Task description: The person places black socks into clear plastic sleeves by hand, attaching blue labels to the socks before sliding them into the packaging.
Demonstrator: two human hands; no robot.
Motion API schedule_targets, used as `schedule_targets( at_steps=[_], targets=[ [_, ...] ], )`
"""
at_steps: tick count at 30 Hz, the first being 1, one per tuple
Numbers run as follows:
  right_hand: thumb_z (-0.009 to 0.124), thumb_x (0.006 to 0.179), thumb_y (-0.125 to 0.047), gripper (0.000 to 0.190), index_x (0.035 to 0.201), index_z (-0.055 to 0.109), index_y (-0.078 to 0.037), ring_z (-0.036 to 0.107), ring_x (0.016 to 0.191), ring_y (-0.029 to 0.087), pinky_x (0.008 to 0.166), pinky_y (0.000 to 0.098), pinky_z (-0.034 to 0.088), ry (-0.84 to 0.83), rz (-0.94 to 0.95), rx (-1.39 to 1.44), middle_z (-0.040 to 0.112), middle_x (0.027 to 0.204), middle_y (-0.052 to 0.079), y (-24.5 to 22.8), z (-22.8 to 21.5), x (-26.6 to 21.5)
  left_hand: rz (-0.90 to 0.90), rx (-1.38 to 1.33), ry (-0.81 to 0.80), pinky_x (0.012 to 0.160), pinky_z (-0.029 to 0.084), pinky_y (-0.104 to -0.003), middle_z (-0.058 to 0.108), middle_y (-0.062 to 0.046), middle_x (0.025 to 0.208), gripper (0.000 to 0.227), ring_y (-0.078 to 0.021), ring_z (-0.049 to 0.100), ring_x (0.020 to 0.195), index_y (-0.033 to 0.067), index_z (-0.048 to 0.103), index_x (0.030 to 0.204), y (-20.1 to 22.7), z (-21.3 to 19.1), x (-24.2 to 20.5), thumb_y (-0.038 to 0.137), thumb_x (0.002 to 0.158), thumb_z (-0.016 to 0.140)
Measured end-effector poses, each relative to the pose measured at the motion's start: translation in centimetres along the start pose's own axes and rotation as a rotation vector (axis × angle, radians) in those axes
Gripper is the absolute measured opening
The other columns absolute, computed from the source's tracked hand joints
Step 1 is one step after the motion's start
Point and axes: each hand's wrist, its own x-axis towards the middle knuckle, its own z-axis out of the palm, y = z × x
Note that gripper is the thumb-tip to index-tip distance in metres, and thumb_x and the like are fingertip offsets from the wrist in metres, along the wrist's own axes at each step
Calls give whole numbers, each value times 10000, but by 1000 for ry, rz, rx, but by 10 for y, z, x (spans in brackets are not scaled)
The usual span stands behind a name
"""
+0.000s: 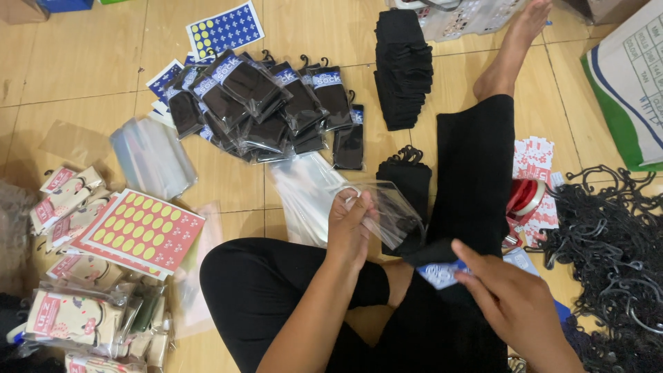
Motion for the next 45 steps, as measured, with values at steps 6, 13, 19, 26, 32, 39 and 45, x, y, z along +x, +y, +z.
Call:
schedule_targets(
  at_steps=[6,13,19,26,32,39,45],
  targets=[
    [822,916,-63,484,1395,755,-34,584,528,176,519,328,435,197,22,-118,801,934,103,4,12,-2,-89,143,19,801,598,-259,692,-127,1023,459,-137,680,813,-2,600,1404,2,23,-15,23,972,755],
    [676,900,12,892,1690,263,-13,666,1341,322,1032,376,556,86,451,695,449,1697,208,10,66,-3,-206,565,-139,889,608,-287,791,-157,1069,535,-193,768,934,58,659,1477,-6,66,-44,62,952,762],
    [547,1002,-23,689,1662,350,-48,593,1334,215,1123,348,462,199,653,988,581,1534,175,-7,92,-12,-4,861,-151,930,575,-300,706,-86,1118,509,-165,683,1028,56,624,1401,-13,86,-69,88,912,763],
    [644,903,42,775,1637,405,-33,663,1214,235,1047,347,512,124,593,906,654,1417,163,21,96,-29,-47,616,-267,864,615,-287,715,-170,1247,634,-182,729,998,17,472,1519,-33,58,-75,-14,945,738],
    [681,907,-8,734,1599,440,-40,679,1204,234,1057,359,513,96,611,812,694,1380,160,19,90,-32,13,606,-315,915,588,-300,698,-147,1246,623,-190,714,1042,30,447,1506,-42,51,-84,-10,952,728],
    [645,919,14,773,1629,342,11,561,1413,282,1174,389,441,156,392,698,504,1599,202,15,77,-25,9,638,-241,914,605,-291,731,-137,1178,460,-179,737,1014,-25,528,1378,-55,42,-94,15,968,734],
    [672,869,33,754,1582,428,10,627,1313,288,1117,396,478,152,381,534,578,1513,205,10,71,-26,31,635,-289,877,602,-283,722,-123,1178,480,-166,715,992,-18,521,1401,-55,45,-97,4,971,733]
  ],
)
